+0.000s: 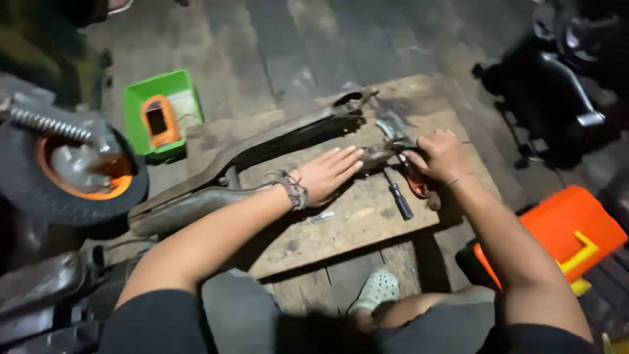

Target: The person uses a hammer and a chisel to chip away at a metal part clamped to a wooden workbench. They repeatedly strike the chisel to remove material from the metal piece.

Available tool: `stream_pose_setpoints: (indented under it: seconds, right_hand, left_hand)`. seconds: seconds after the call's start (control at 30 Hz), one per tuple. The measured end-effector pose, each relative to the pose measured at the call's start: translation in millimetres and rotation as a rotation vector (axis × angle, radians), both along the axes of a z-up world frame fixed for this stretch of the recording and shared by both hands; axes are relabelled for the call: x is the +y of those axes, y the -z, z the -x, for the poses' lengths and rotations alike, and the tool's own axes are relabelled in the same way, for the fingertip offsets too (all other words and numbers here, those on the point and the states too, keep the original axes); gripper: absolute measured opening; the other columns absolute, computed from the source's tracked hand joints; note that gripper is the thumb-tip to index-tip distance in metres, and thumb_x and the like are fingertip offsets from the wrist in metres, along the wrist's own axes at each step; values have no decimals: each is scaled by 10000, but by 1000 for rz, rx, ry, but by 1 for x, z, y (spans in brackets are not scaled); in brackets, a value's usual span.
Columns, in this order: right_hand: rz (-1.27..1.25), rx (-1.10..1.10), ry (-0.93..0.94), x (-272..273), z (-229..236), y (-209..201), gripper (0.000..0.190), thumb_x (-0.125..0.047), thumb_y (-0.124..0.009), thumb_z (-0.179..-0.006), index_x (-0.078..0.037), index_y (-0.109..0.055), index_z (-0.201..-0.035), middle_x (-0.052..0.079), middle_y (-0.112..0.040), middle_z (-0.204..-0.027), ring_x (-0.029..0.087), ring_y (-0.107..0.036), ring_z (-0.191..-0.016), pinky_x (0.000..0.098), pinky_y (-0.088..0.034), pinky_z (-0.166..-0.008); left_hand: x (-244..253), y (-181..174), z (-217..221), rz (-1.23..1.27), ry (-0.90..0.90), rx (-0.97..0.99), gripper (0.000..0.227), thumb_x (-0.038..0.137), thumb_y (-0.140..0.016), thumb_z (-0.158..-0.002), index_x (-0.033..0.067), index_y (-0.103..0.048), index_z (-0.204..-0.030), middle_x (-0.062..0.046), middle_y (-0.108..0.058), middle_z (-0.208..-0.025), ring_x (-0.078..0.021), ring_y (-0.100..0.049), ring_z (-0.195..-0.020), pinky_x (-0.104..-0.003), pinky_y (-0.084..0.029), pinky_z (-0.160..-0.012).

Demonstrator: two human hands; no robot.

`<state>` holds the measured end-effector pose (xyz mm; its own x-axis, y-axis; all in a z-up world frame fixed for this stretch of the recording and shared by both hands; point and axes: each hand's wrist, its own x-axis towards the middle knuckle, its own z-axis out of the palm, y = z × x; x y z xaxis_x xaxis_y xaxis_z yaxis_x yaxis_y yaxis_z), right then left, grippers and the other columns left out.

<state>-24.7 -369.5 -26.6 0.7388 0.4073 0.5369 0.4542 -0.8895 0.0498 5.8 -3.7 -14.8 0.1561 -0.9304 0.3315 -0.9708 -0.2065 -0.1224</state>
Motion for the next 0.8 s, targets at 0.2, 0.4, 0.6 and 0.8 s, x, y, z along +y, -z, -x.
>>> stream_pose_setpoints:
  seconds: [0.2, 0.4, 0.6, 0.8]
  right_hand:
    - [-134, -112, 99, -45, -8, -13, 389, -450, -707, -987, -146, -536, -814, 65, -482, -739, 314, -546, -756, 446, -473, -757]
    - [-9, -95, -42, 11, -15, -14, 445, -522, -635, -967, -129, -539, -781, 87, -514, -714, 314, -587, -757, 438, -477, -743]
    - [-124, -137, -33, 2, -16, -40, 456, -553, -647, -999, -138, -569, -827, 57, -486, -737, 292, -559, -745, 434, -476, -739]
    - [35, -88, -96, 8, -9, -33, 425, -495, -684, -924, -117, -564, -773, 91, -530, -727, 306, -589, -748, 438, -476, -721]
  left_hand:
    - [-2, -1, 2, -37, -26, -7, 936, 301, -712, -813, -34, -295, -1582, -261, -267, -1655, -401, -273, -1539, -503, -254, -1245]
    - [0, -10, 4, -57, -27, 0, 957, 296, -751, -799, -26, -302, -1580, -262, -261, -1658, -398, -264, -1545, -495, -236, -1252]
    - [0, -12, 5, -57, -27, -15, 939, 288, -744, -797, -36, -320, -1570, -261, -291, -1646, -392, -285, -1537, -487, -249, -1246]
    - [1, -11, 4, -79, -18, -5, 946, 274, -739, -786, -43, -313, -1568, -281, -271, -1647, -415, -270, -1537, -504, -248, -1246]
